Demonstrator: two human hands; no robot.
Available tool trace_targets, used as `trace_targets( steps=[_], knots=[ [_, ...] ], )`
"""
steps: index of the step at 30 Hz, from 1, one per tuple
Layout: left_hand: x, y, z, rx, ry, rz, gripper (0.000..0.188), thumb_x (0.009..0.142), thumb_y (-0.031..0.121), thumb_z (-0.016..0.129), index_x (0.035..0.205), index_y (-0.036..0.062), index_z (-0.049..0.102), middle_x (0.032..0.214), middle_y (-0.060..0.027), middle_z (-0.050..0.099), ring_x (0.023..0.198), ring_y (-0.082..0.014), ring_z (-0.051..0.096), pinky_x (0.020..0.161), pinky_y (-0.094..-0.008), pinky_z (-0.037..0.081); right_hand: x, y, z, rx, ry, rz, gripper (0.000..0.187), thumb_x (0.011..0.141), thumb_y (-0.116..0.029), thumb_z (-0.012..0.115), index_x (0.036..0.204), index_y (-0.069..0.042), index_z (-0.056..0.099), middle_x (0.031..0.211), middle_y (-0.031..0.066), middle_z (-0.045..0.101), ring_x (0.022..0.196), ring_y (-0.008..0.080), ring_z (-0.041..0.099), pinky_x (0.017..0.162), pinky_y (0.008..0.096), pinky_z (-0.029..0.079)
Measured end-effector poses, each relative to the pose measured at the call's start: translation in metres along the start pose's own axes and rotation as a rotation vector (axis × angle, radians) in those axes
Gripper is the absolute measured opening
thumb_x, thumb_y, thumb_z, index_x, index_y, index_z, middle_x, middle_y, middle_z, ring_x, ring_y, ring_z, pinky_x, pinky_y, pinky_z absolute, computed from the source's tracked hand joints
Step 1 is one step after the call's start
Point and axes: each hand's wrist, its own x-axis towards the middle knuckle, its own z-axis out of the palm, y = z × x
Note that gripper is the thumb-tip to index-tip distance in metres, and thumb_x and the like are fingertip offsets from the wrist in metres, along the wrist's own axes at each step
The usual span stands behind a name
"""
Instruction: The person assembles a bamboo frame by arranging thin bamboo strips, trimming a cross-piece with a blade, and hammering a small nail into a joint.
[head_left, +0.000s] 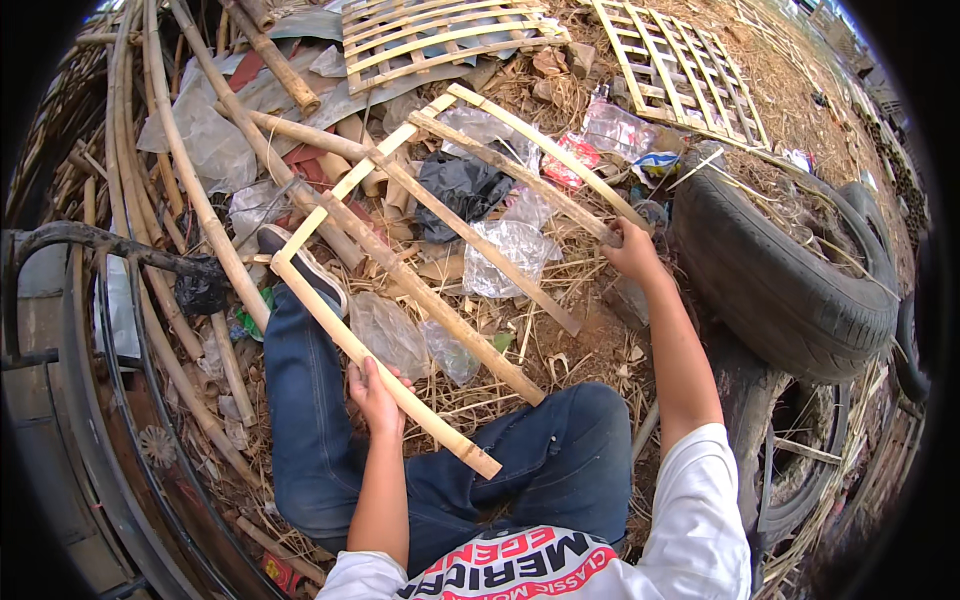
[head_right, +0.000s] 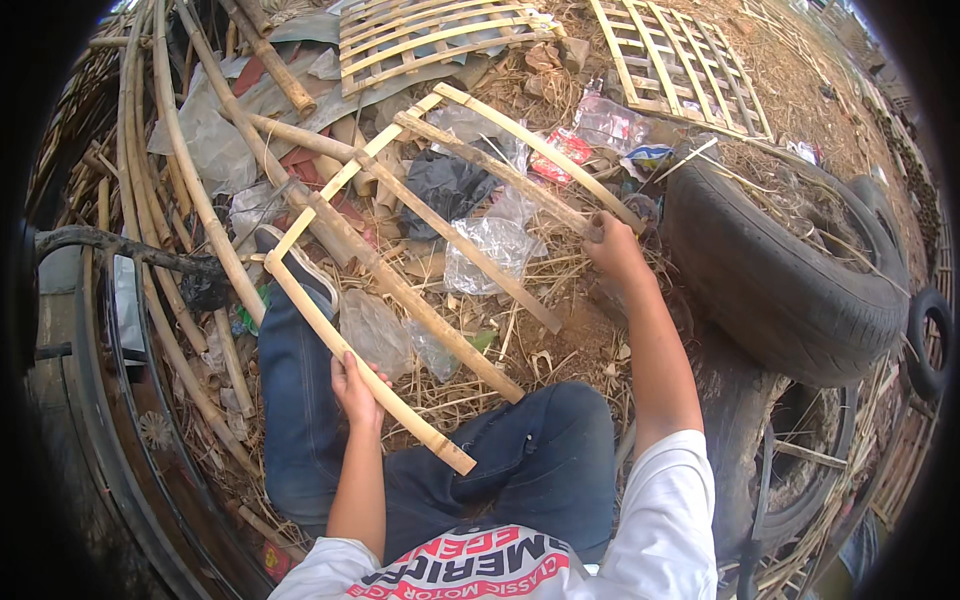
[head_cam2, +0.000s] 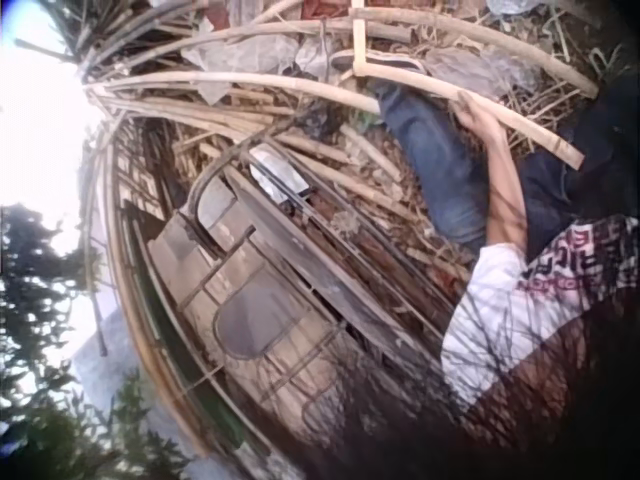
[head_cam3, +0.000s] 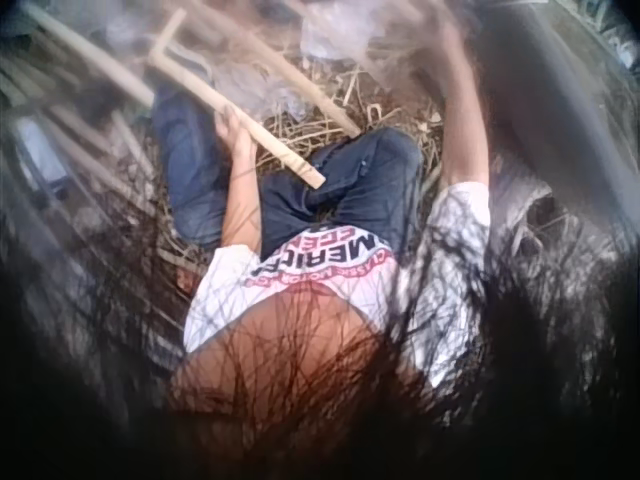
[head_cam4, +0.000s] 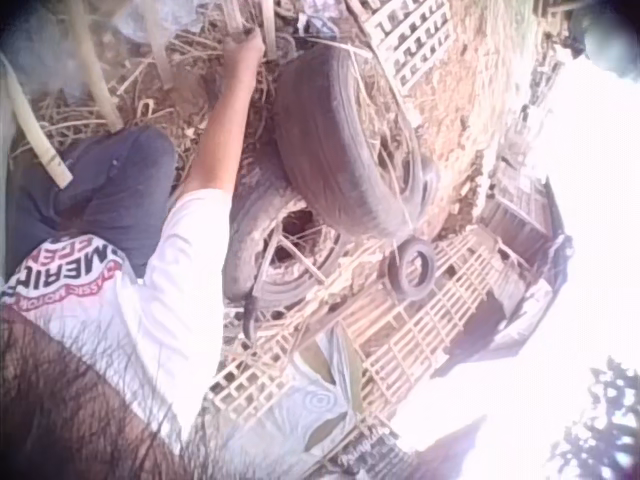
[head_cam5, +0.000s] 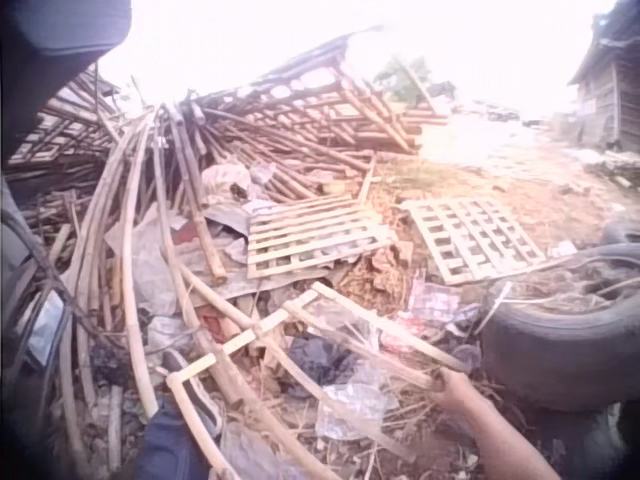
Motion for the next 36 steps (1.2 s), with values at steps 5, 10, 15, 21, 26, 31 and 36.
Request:
trace_targets(
  steps=[5,10,15,21,26,31,36],
  knots=[
    [-0.004,-0.015,0.001,0.066,0.023,0.045,0.021,0.102,0.03,0.046,0.105,0.0094,0.044,0.068,-0.0059,0.054,0.047,-0.0169,0.058,0.039,-0.0299,0.05,-0.022,0.02,0.018,0.06,-0.022,0.044,0.052,0.072,-0.018,0.077,0.118,-0.002,0.059,0.105,0.0216,0.066,0.1,0.0381,0.063,0.087,0.0419,0.05],
    [0.009,-0.016,-0.005,0.12,0.028,0.061,0.024,0.102,0.029,0.047,0.111,0.0073,0.041,0.066,-0.0082,0.056,0.046,-0.0185,0.058,0.039,-0.0315,0.05,-0.056,0.027,0.006,-0.046,0.184,-0.056,0.053,0.07,-0.022,0.079,0.117,-0.006,0.06,0.118,0.0166,0.059,0.113,0.0354,0.055,0.096,0.0437,0.045],
    [0.012,-0.01,0.013,0.125,0.026,0.069,0.023,0.102,0.032,0.047,0.104,0.0103,0.042,0.068,-0.0059,0.054,0.049,-0.0164,0.056,0.041,-0.03,0.049,-0.092,0.052,-0.002,-0.146,0.151,-0.021,0.054,0.069,-0.024,0.081,0.115,-0.006,0.06,0.122,0.013,0.058,0.118,0.0329,0.051,0.1,0.0443,0.041],
    [0.032,-0.003,0.019,0.105,-0.014,0.089,0.024,0.102,0.033,0.048,0.107,0.0099,0.042,0.071,-0.0061,0.054,0.05,-0.0168,0.056,0.043,-0.0303,0.05,-0.103,0.042,0.0,-0.12,0.107,-0.002,0.06,0.067,-0.024,0.084,0.119,-0.009,0.058,0.129,0.0121,0.053,0.124,0.0343,0.047,0.105,0.0446,0.037],
    [0.048,-0.005,0.006,0.154,-0.061,0.076,0.025,0.102,0.031,0.048,0.112,0.0084,0.044,0.07,-0.007,0.055,0.049,-0.0178,0.057,0.043,-0.0314,0.05,-0.124,0.041,0.003,-0.137,0.21,-0.032,0.065,0.066,-0.022,0.084,0.124,-0.009,0.055,0.133,0.0163,0.049,0.128,0.0367,0.043,0.107,0.045,0.035],
    [0.075,-0.019,-0.023,0.218,-0.156,0.025,0.025,0.101,0.028,0.05,0.114,0.0076,0.043,0.074,-0.0091,0.057,0.055,-0.0208,0.06,0.05,-0.0364,0.056,-0.172,0.034,0.005,-0.009,0.187,0.022,0.065,0.068,-0.018,0.082,0.125,-0.007,0.053,0.136,0.0234,0.046,0.127,0.0408,0.044,0.105,0.0463,0.037],
    [0.081,-0.03,-0.031,0.154,-0.205,-0.099,0.035,0.097,0.018,0.057,0.124,0.0054,0.038,0.09,-0.0121,0.059,0.076,-0.0247,0.065,0.07,-0.0411,0.059,-0.225,0.007,0.001,0.111,0.18,0.064,0.061,0.073,-0.014,0.078,0.127,-0.006,0.051,0.135,0.0229,0.047,0.125,0.0401,0.046,0.105,0.0441,0.039]
  ],
)
